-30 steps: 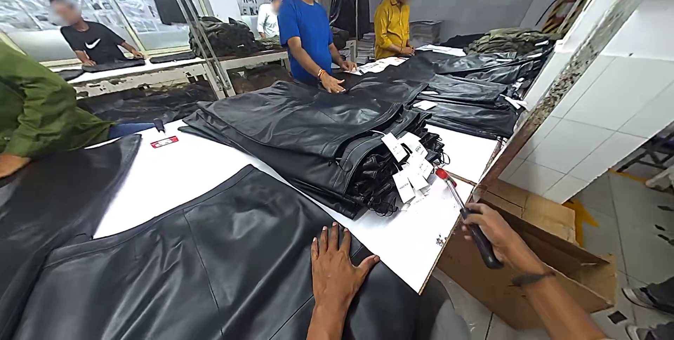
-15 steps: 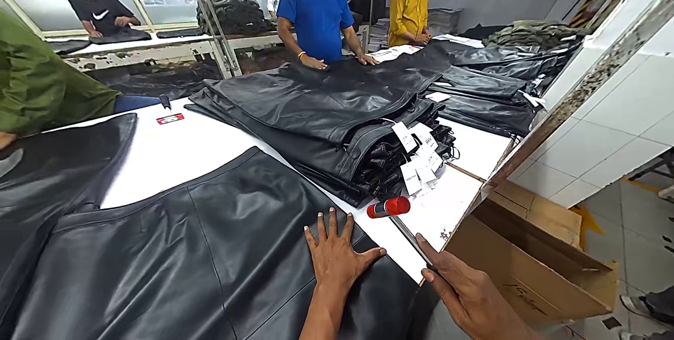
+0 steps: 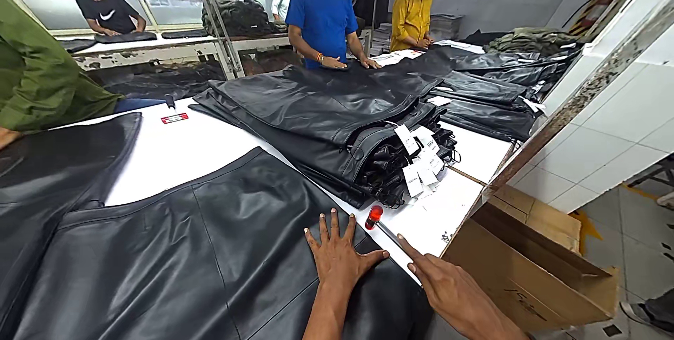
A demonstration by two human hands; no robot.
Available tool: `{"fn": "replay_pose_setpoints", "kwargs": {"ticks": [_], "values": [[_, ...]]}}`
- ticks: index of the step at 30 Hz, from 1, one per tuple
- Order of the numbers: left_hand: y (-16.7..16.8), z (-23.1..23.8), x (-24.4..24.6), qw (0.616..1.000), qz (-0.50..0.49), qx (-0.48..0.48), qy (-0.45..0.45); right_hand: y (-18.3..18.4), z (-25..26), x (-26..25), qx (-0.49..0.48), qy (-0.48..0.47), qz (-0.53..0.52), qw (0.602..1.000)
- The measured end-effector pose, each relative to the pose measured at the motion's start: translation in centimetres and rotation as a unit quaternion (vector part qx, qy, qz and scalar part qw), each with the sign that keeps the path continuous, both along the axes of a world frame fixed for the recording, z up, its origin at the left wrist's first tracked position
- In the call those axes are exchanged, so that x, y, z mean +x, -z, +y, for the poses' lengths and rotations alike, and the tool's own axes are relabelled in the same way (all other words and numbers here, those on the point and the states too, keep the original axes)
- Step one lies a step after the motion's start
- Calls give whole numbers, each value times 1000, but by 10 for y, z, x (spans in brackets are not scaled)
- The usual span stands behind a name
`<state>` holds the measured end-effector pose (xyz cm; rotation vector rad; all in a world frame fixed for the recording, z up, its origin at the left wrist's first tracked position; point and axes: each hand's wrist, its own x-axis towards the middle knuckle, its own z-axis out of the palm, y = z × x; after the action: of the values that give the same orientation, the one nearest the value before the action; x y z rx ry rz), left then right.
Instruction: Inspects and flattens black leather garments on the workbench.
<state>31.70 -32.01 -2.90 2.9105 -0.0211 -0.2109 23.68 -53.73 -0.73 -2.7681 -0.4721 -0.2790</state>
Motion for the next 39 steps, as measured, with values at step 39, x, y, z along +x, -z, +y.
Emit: {"fn": "replay_pose_setpoints", "kwargs": {"ticks": [39], "values": [[21,3,-7,985,-171,30,19,7,-53,87,395,343,111,845]]}}
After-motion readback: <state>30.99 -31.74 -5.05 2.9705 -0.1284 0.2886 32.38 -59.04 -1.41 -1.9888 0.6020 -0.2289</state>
